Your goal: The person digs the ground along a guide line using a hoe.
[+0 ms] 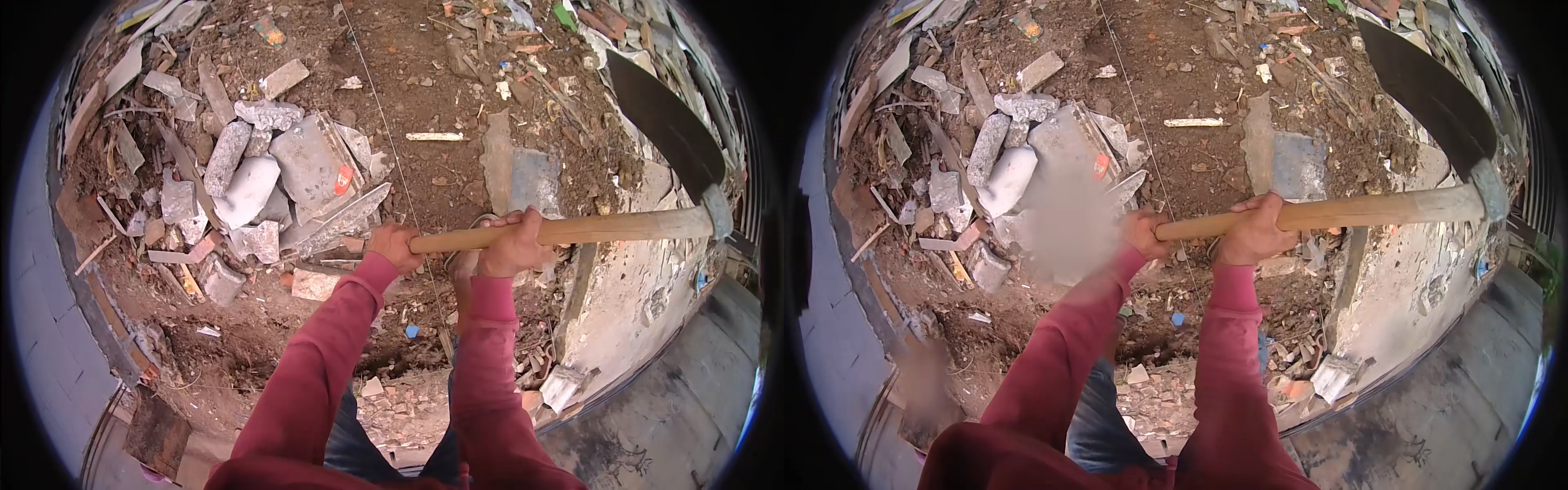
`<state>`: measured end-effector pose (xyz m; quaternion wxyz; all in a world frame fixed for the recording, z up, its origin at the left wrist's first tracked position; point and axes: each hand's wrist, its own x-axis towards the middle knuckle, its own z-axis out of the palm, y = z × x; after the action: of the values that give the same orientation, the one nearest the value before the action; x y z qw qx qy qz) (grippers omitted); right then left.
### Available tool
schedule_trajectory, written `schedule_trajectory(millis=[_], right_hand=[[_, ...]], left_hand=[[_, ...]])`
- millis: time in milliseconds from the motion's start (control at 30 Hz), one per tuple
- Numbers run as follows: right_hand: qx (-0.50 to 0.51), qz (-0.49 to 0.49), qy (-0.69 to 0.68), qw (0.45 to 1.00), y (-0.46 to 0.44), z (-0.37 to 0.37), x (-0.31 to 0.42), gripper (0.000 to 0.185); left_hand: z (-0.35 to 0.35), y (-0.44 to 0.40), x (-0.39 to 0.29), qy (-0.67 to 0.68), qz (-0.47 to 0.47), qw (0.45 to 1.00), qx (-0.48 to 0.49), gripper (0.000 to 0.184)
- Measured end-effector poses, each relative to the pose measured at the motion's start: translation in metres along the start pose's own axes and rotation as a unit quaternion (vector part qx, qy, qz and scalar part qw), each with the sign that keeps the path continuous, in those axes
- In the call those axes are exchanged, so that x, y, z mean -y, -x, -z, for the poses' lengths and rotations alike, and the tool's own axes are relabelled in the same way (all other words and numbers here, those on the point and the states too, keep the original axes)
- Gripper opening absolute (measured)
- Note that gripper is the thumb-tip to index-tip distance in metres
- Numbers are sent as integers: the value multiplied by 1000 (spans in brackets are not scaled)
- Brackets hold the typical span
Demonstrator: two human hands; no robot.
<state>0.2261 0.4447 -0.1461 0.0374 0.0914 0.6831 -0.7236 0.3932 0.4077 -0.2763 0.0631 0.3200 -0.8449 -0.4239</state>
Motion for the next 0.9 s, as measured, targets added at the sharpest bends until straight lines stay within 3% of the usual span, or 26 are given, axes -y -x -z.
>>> schedule_trajectory(millis=[33, 67, 133, 167, 233, 300, 367, 467, 500, 567, 600, 700, 767, 833, 900], right_hand=[[-1, -43, 17, 999, 2, -1, -42, 12], [-1, -125, 60, 990, 9, -1, -92, 15], [22, -276, 153, 949, 22, -14, -167, 26], [37, -301, 156, 940, 28, -23, -171, 32], [90, -272, 139, 948, 20, -38, -124, 21], [57, -261, 177, 947, 43, -48, -31, 22], [51, -153, 131, 978, 69, -41, 62, 22], [56, -24, 89, 994, 92, -14, 187, 20], [46, -9, 74, 996, 96, -5, 216, 20], [172, -86, -72, 979, 103, 41, 279, 15], [182, -94, -79, 976, 118, 51, 308, 10], [220, -140, -108, 959, 140, 100, 346, 11], [185, -124, -99, 970, 162, 125, 352, 17], [50, -112, -29, 992, 185, 150, 351, 24], [6, -156, -4, 988, 189, 182, 341, 25]], left_hand=[[-9, 18, 20, -1, 2, 1000, -2, 17], [-20, 54, 38, -25, 115, 989, 85, 24], [3, 103, 68, -83, 337, 912, 220, 40], [42, 113, 59, -103, 312, 922, 204, 40], [77, 93, -15, -98, 304, 936, 147, 38], [101, 101, -33, -88, 262, 956, 97, 38], [119, 110, -59, -63, 205, 973, 89, 38], [146, 118, -136, 8, 51, 998, -39, 24], [160, 127, -152, 6, 28, 999, -43, 24], [177, 155, -193, -3, -5, 999, -44, 22], [188, 173, -206, 20, -28, 996, -78, 32], [222, 238, -233, 27, -37, 999, -9, 45], [246, 286, -244, 22, -85, 995, -38, 51], [260, 329, -256, 15, -107, 991, -77, 56], [280, 366, -240, 62, -82, 993, -62, 56]])
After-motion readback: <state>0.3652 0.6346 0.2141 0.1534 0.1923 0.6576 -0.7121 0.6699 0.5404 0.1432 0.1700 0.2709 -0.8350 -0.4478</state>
